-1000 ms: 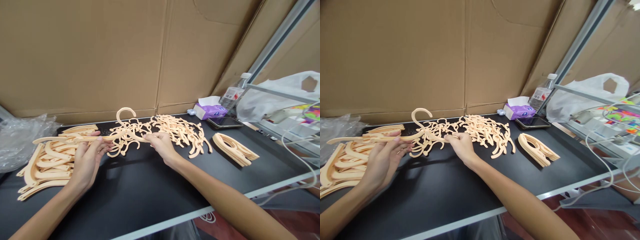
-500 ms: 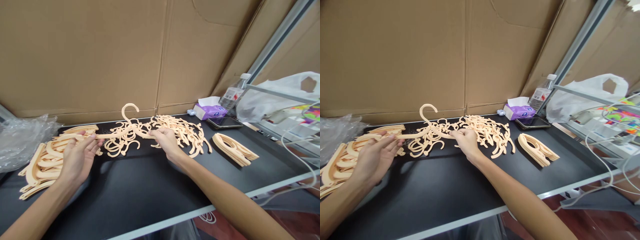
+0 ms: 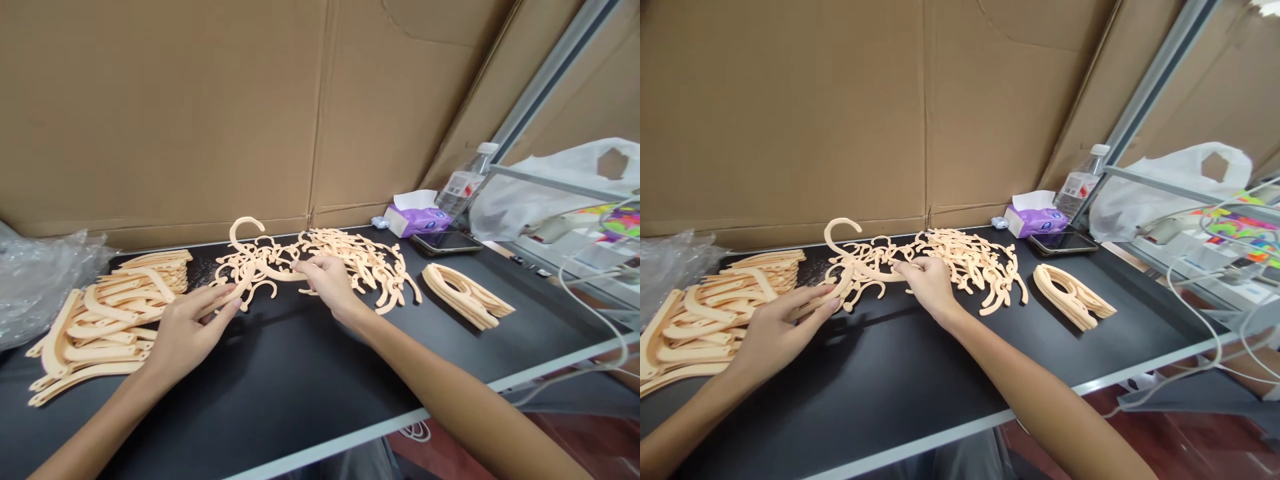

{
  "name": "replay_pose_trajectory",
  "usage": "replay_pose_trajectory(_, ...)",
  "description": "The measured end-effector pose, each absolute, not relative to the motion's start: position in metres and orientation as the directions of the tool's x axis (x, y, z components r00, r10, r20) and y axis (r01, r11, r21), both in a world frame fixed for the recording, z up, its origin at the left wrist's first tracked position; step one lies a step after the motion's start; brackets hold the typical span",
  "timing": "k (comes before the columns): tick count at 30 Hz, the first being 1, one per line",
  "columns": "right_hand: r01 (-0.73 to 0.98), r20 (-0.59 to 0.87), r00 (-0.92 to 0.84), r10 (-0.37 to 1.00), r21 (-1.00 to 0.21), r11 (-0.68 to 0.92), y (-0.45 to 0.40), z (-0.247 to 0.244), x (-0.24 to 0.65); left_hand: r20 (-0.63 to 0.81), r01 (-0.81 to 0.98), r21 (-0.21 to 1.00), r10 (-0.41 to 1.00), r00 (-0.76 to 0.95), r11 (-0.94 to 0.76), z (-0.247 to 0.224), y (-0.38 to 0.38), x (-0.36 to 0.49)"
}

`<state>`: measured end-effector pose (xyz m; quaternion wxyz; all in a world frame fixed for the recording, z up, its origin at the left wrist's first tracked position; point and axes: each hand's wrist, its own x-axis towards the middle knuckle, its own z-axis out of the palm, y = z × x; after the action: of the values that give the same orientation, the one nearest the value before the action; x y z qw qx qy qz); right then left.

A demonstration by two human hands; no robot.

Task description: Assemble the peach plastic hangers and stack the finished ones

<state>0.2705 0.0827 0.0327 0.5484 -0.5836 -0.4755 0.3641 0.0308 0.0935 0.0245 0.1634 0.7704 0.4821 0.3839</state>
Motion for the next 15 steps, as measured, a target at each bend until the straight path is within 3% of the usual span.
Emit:
replay_pose_trajectory(3, 0.370, 0.196, 0.252, 0.948, -0.925, 0.093, 0.081, 0.037, 0.274, 0.503, 0.639, 0.519, 0.807, 0.308, -0.567, 0.023, 0.095, 0.028)
replay_pose_trajectory(6, 0.571, 0.237, 0.116, 0.965, -0.810, 0.130, 0.079, 0.045, 0.283, 0.495, 0.637, 0.452, 0.770, 0.404, -0.625, 0.022, 0.094, 0.028)
replay_pose_trajectory(12, 0.681, -0.107, -0.232, 0.967, -0.727, 0.083, 0.074, 0.063, 0.305, 0.301, 0.551, 0.405, 0.676, 0.673, -0.729, 0.029, 0.088, 0.029)
replay_pose_trajectory(15, 0.687, -0.150, -0.327, 0.933, -0.716, 0.126, 0.072, 0.063, 0.308, 0.250, 0.531, 0.340, 0.619, 0.745, -0.776, 0.035, 0.085, 0.030)
